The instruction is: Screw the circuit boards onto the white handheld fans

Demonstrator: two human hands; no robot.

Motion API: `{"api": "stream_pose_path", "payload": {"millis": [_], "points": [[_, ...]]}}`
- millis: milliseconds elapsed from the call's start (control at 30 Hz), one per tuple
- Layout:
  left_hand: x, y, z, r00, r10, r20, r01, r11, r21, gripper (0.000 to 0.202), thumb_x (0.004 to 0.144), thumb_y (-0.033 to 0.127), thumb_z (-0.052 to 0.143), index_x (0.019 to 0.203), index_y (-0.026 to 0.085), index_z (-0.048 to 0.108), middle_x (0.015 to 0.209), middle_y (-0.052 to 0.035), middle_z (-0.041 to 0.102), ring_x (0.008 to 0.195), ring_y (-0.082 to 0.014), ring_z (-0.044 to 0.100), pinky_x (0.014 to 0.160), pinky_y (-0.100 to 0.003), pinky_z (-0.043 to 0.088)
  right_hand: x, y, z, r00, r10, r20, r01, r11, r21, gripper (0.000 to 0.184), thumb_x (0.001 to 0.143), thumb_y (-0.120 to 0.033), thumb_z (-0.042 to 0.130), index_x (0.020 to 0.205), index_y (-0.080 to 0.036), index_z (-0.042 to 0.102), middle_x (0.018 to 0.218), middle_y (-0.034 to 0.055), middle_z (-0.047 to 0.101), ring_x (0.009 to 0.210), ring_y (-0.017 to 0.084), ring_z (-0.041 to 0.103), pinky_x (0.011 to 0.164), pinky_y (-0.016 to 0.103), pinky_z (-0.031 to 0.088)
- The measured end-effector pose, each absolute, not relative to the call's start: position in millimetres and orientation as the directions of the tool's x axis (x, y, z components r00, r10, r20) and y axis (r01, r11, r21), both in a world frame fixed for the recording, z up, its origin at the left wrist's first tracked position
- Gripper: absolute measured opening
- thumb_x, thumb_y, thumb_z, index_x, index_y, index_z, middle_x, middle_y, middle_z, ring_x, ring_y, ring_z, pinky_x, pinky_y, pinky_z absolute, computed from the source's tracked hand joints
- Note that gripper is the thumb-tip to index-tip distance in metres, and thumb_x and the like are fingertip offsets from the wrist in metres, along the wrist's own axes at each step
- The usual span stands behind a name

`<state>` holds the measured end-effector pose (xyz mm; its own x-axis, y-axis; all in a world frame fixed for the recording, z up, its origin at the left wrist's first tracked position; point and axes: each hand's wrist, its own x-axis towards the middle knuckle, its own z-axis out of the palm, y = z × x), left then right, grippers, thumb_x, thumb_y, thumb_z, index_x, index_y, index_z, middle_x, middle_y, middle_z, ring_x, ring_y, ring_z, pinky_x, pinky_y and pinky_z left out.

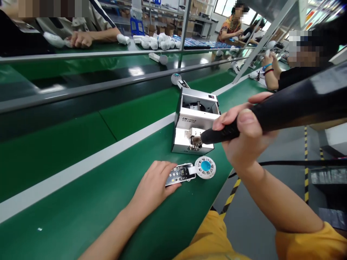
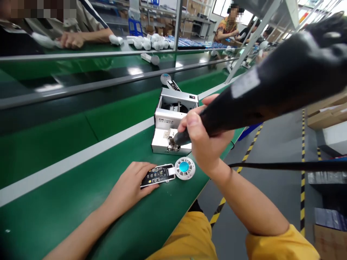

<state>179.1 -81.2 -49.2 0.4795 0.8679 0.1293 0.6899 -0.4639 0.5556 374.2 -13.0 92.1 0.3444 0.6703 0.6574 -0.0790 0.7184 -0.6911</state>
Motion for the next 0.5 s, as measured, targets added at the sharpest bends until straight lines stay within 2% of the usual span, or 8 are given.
{"api": "stream_pose_path", "payload": {"millis": [167, 367, 500], "points": [[179, -81, -49, 0.483, 0.866, 0.132, 0.690, -0.469, 0.551, 0.044, 0.088, 0.033, 0.077, 0.127, 0.019, 0.060, 0.121, -0.0099, 0.067, 0.107, -0.0286, 0.059, 0.092, -0.044, 0.053, 370, -19, 78, 0.224, 0.744, 0.629, -0.055, 0.654, -0.754, 0.022, 0.083, -0.031, 0.075, 0.095, -0.026, 0.057, 0.063, -0.0070, 0.061, 0.048, 0.016, 0.059, 0.052, 0.035, 0.053], [180, -81, -49, 0.491, 0.858, 0.149, 0.678, -0.484, 0.553, 0.047, 0.087, 0.032, 0.078, 0.128, 0.019, 0.060, 0.122, -0.0095, 0.067, 0.109, -0.0288, 0.058, 0.094, -0.044, 0.052, 379, -56, 74, 0.052, 0.826, 0.562, -0.147, 0.563, -0.814, 0.027, 0.092, -0.027, 0.072, 0.112, -0.025, 0.055, 0.068, -0.0045, 0.064, 0.054, 0.018, 0.061, 0.053, 0.037, 0.052], [180, -80, -49, 0.488, 0.861, 0.143, 0.682, -0.477, 0.555, 0.046, 0.087, 0.031, 0.078, 0.128, 0.019, 0.060, 0.122, -0.0094, 0.067, 0.109, -0.0289, 0.059, 0.093, -0.043, 0.052, 381, -48, 82, 0.198, 0.762, 0.616, -0.125, 0.643, -0.755, 0.025, 0.086, -0.026, 0.074, 0.104, -0.026, 0.057, 0.065, -0.0051, 0.062, 0.051, 0.018, 0.058, 0.052, 0.037, 0.051]]}}
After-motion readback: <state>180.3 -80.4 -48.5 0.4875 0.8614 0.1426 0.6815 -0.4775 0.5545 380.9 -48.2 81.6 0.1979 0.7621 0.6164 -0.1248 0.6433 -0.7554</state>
